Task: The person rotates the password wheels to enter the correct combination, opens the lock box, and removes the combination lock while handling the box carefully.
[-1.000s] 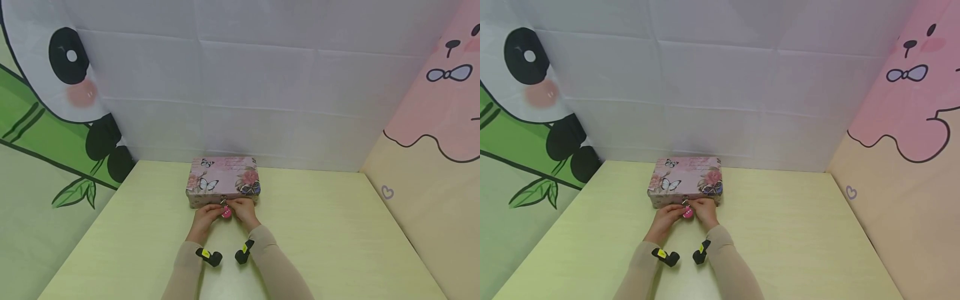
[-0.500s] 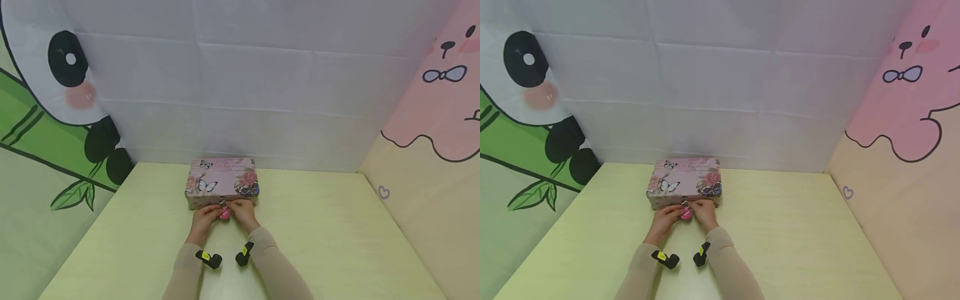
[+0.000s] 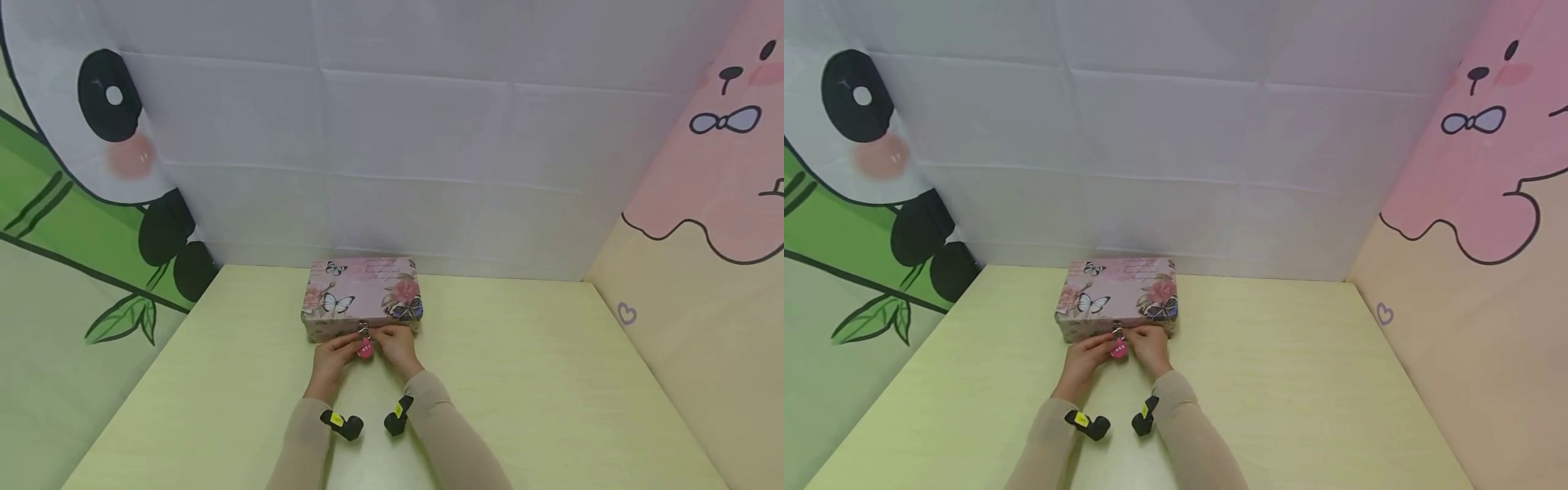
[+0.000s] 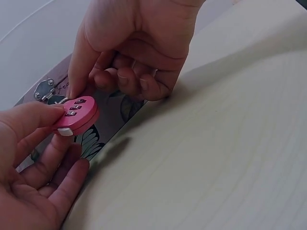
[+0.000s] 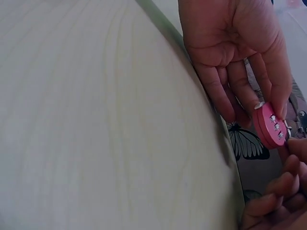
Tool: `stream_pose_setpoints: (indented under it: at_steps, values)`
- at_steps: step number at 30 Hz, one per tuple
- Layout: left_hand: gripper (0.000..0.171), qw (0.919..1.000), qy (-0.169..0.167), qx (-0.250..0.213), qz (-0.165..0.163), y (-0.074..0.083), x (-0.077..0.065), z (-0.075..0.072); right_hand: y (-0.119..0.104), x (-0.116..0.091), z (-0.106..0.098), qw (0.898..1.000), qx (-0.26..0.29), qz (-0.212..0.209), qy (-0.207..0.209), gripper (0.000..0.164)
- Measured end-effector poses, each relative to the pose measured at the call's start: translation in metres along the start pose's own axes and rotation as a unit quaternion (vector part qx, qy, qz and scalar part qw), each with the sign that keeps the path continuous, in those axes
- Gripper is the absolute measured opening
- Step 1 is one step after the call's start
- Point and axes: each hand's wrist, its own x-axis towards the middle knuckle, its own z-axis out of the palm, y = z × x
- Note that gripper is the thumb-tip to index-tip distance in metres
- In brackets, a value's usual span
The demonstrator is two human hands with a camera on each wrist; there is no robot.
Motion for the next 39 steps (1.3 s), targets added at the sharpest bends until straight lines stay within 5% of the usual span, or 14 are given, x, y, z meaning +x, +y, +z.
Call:
stream_pose_setpoints:
  at_steps: [18, 32, 39]
  values:
    - [0.027, 0.9962, -0.01, 0.087, 0.004, 0.013, -0.004, 0.001, 0.002, -0.002, 0.006, 0.997, -0.037, -0.051, 0.055, 0.018]
    - [0.021, 0.9779, -0.008, 0.197, 0.071, 0.021, -0.007, 0.005, 0.003, -0.003, 0.006, 0.999, 0.016, -0.011, 0.05, 0.017]
    - [0.019, 0.9729, 0.004, 0.215, 0.086, 0.022, -0.005, 0.006, 0.004, -0.002, 0.006, 0.999, 0.014, -0.008, 0.045, 0.019]
